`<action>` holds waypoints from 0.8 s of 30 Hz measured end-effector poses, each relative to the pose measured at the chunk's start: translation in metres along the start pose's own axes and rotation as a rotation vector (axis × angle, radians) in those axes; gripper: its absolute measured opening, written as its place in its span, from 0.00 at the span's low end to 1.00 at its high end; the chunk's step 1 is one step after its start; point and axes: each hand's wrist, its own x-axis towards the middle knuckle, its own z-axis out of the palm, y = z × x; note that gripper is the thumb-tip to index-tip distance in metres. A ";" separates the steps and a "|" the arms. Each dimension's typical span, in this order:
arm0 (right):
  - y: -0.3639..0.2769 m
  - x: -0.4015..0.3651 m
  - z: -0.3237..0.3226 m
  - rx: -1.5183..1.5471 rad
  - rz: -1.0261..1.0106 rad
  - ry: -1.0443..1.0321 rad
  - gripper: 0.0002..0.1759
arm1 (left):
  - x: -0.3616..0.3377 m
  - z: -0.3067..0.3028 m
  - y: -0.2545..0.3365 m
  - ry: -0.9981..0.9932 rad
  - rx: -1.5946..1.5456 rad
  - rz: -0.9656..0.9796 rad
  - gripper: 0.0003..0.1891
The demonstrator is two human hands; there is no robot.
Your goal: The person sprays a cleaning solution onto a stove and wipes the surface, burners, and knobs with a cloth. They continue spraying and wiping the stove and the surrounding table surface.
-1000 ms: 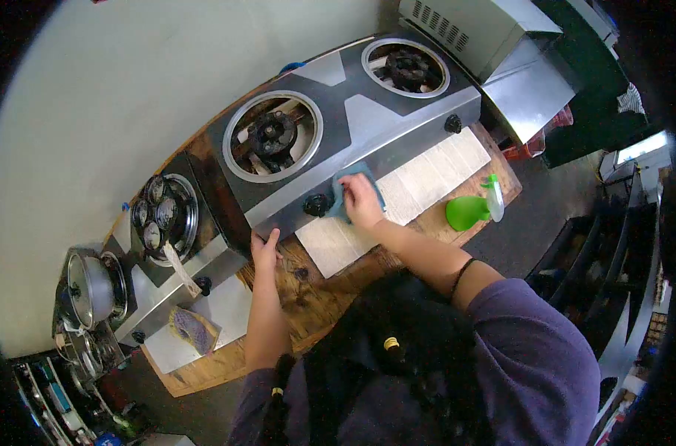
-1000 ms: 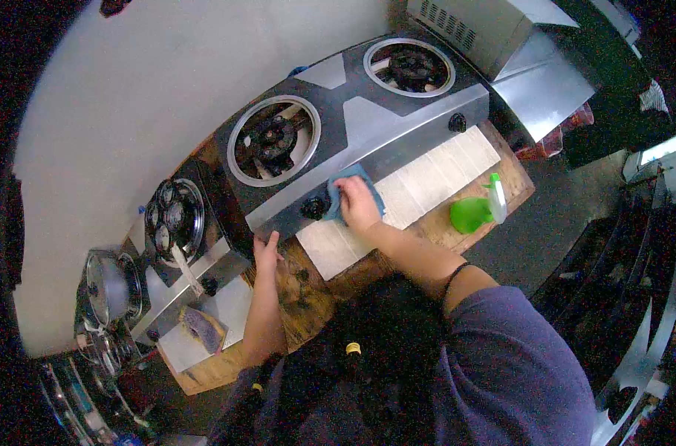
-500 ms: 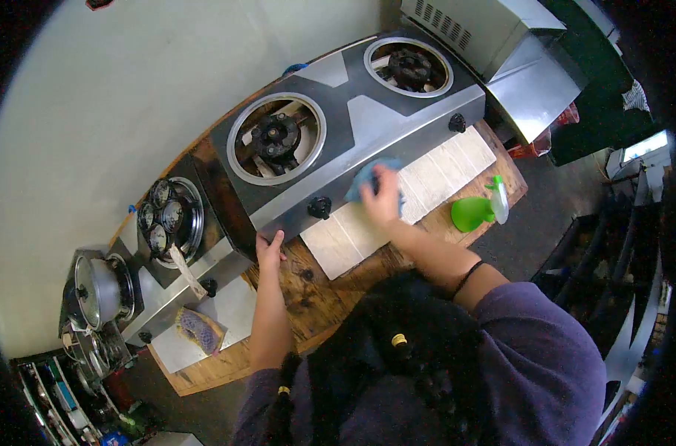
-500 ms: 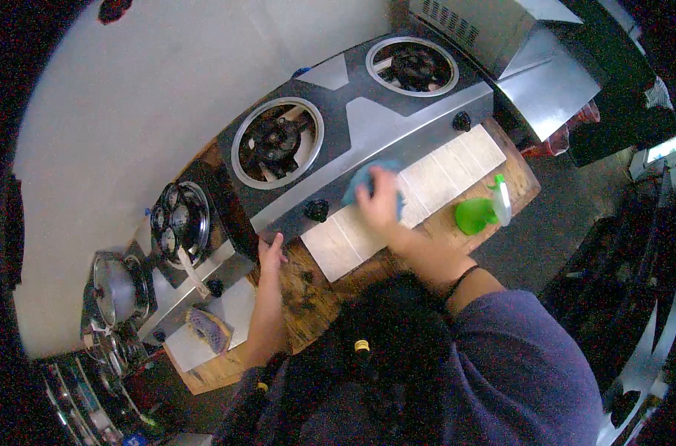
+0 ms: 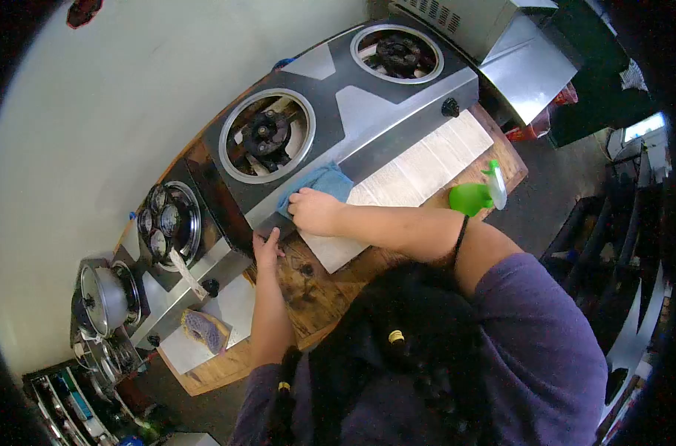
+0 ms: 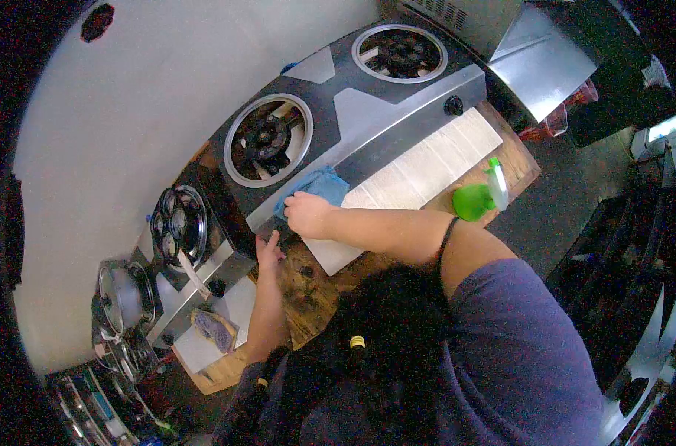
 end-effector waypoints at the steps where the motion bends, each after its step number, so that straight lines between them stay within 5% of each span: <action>1: -0.002 -0.003 -0.003 0.017 0.024 -0.005 0.10 | -0.002 0.000 0.000 0.000 -0.001 0.000 0.27; 3: -0.001 -0.007 -0.011 0.047 0.074 -0.011 0.11 | -0.001 0.001 0.003 -0.002 -0.004 0.007 0.27; 10: 0.014 -0.052 0.025 0.597 0.450 0.625 0.19 | -0.003 0.002 0.000 0.028 0.004 0.009 0.30; 13: 0.008 -0.062 0.043 0.709 0.613 0.691 0.18 | 0.002 0.000 -0.004 0.009 -0.010 0.010 0.31; 20: 0.056 -0.090 0.059 0.531 0.924 0.935 0.15 | 0.002 0.000 -0.005 0.009 -0.050 0.002 0.33; 24: 0.125 -0.128 0.065 0.387 1.152 1.189 0.22 | 0.012 -0.007 -0.017 -0.004 -0.035 0.017 0.31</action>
